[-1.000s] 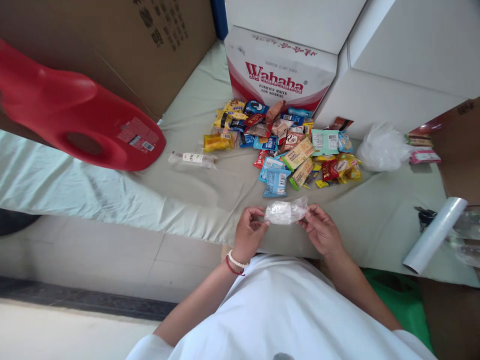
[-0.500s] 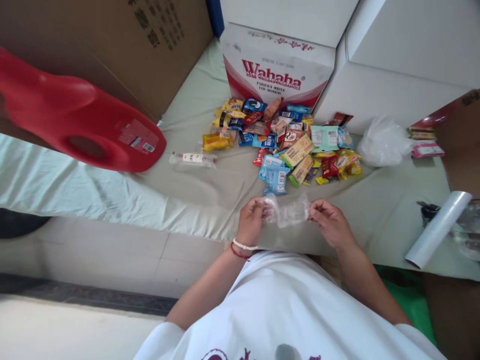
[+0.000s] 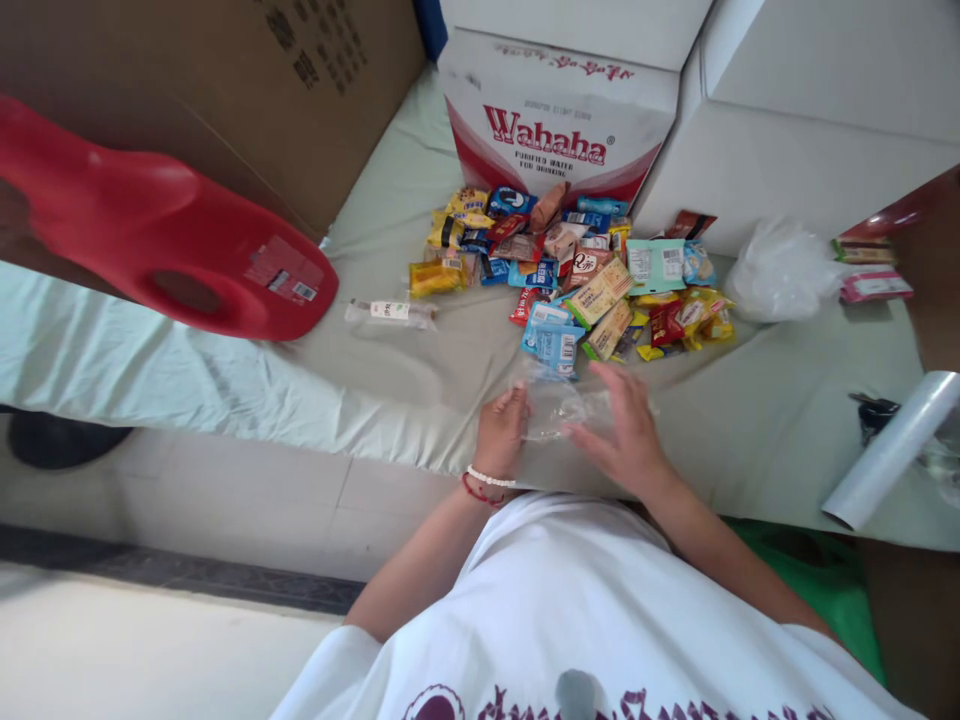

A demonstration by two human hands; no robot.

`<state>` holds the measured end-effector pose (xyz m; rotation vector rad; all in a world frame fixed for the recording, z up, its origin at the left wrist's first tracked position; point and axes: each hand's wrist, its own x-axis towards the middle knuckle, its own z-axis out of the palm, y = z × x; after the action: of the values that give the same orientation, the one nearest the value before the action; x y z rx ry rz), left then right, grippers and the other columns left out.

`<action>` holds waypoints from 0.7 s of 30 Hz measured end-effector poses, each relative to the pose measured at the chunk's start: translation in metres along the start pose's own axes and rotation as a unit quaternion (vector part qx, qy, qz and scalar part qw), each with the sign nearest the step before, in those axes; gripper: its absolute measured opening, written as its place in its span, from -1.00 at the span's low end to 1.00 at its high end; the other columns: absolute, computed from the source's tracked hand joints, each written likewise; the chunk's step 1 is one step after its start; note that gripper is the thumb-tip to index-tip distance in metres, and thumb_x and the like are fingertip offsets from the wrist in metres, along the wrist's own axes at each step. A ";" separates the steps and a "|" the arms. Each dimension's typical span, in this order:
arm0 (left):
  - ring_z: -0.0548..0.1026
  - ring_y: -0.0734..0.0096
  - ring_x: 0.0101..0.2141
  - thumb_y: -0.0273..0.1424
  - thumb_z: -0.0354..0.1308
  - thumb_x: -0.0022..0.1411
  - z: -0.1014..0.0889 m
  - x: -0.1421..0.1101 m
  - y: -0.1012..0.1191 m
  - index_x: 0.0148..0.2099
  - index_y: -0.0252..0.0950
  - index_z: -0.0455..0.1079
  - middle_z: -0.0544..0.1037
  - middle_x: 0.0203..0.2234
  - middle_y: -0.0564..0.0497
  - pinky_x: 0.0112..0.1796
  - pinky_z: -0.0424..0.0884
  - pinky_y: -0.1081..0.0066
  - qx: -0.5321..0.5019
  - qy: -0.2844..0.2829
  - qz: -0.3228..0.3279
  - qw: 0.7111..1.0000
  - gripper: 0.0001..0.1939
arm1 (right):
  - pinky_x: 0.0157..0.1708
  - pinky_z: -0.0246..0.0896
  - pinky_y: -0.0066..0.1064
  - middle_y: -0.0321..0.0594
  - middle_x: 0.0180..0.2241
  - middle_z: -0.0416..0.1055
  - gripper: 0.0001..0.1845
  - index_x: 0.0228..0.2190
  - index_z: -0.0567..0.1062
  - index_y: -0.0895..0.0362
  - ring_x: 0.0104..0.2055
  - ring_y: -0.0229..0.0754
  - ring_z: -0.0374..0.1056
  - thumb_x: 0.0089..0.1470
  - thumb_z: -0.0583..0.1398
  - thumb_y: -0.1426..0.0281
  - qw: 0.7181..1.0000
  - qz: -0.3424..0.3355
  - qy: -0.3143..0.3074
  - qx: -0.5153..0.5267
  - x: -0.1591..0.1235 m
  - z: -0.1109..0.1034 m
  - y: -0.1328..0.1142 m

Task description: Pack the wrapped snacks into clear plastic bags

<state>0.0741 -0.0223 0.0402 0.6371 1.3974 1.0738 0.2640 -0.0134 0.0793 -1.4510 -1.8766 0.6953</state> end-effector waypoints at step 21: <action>0.47 0.52 -0.54 0.31 0.14 0.07 -0.002 -0.025 -0.007 -0.28 -0.31 0.36 0.52 -0.28 -0.07 -0.71 0.03 0.59 -0.056 -0.136 -0.130 0.981 -0.30 | -0.65 0.06 -0.51 -0.35 -0.40 0.52 -0.53 -0.36 0.41 0.06 -0.58 -0.34 0.23 -0.24 0.47 0.16 0.779 0.373 0.102 0.494 0.022 0.007 0.011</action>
<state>0.0772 -0.0481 0.0452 0.4836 1.1380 0.8173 0.2621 0.0109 0.0704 -1.3608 -0.4506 1.5137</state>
